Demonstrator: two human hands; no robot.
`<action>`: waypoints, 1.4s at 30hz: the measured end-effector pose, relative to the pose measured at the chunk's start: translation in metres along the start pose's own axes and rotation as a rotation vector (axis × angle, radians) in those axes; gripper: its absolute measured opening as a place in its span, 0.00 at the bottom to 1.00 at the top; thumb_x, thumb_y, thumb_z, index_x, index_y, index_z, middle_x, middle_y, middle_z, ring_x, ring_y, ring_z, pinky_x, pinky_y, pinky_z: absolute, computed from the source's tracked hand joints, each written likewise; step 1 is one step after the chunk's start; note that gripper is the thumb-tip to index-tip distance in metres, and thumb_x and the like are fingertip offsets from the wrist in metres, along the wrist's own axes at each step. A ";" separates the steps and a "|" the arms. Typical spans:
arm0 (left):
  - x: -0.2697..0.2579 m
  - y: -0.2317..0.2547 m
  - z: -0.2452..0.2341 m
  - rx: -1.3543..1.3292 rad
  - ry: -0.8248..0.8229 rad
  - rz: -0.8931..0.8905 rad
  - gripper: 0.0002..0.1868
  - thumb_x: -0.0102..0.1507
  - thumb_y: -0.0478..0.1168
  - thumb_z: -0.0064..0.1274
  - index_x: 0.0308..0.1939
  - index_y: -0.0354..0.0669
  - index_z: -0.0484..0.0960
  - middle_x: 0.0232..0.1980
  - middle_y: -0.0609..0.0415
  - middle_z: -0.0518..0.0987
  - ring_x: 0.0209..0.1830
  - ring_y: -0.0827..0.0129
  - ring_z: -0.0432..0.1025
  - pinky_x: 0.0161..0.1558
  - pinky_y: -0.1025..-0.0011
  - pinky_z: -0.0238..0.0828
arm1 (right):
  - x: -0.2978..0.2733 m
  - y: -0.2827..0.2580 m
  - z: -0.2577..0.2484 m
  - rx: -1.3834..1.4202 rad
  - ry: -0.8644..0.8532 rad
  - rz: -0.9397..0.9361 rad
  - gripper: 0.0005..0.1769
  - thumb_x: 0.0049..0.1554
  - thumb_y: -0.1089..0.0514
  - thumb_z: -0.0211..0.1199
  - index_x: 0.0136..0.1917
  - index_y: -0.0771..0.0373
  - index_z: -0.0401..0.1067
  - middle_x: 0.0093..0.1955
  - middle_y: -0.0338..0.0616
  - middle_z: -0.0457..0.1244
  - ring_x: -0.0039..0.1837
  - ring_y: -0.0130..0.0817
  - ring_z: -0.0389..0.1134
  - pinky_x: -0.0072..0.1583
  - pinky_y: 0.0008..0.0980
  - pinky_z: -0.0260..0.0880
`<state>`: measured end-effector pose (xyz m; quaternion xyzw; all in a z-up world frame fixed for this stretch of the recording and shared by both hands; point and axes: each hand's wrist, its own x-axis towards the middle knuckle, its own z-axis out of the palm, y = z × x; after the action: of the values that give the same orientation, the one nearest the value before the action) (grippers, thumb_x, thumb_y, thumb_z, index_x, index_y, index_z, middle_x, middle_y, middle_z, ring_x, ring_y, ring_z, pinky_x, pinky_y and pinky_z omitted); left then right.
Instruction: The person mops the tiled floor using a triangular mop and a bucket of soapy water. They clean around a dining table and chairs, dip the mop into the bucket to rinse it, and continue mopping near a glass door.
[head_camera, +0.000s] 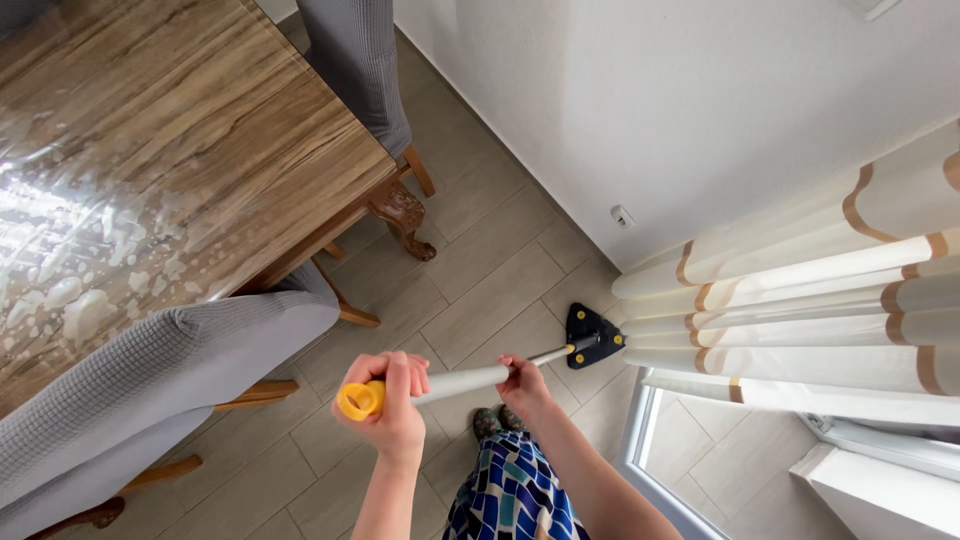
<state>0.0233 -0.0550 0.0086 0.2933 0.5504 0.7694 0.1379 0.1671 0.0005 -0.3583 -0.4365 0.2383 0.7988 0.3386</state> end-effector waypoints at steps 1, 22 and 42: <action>0.000 0.000 0.000 -0.004 0.003 0.003 0.14 0.61 0.31 0.50 0.20 0.43 0.70 0.15 0.58 0.69 0.12 0.72 0.66 0.24 0.71 0.73 | -0.002 -0.004 0.000 -0.004 -0.004 -0.002 0.06 0.58 0.70 0.52 0.42 0.63 0.63 0.37 0.41 0.61 0.32 0.20 0.62 0.41 0.20 0.73; -0.007 0.054 -0.037 0.027 -0.147 0.045 0.21 0.54 0.28 0.45 0.17 0.45 0.49 0.14 0.58 0.51 0.11 0.72 0.46 0.19 0.72 0.45 | -0.027 0.064 0.110 -0.531 -0.134 0.218 0.08 0.62 0.70 0.56 0.42 0.61 0.64 0.32 0.36 0.61 0.32 0.19 0.60 0.37 0.17 0.65; -0.035 0.045 -0.025 0.185 0.392 0.018 0.22 0.60 0.33 0.47 0.12 0.44 0.59 0.12 0.58 0.58 0.12 0.72 0.52 0.22 0.70 0.52 | -0.017 0.079 0.128 -0.910 -0.066 0.288 0.09 0.60 0.66 0.58 0.38 0.60 0.70 0.32 0.32 0.64 0.32 0.17 0.60 0.35 0.18 0.67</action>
<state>0.0411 -0.1086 0.0346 0.1543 0.6323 0.7592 -0.0060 0.0458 0.0298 -0.2724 -0.4774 -0.0886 0.8742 0.0063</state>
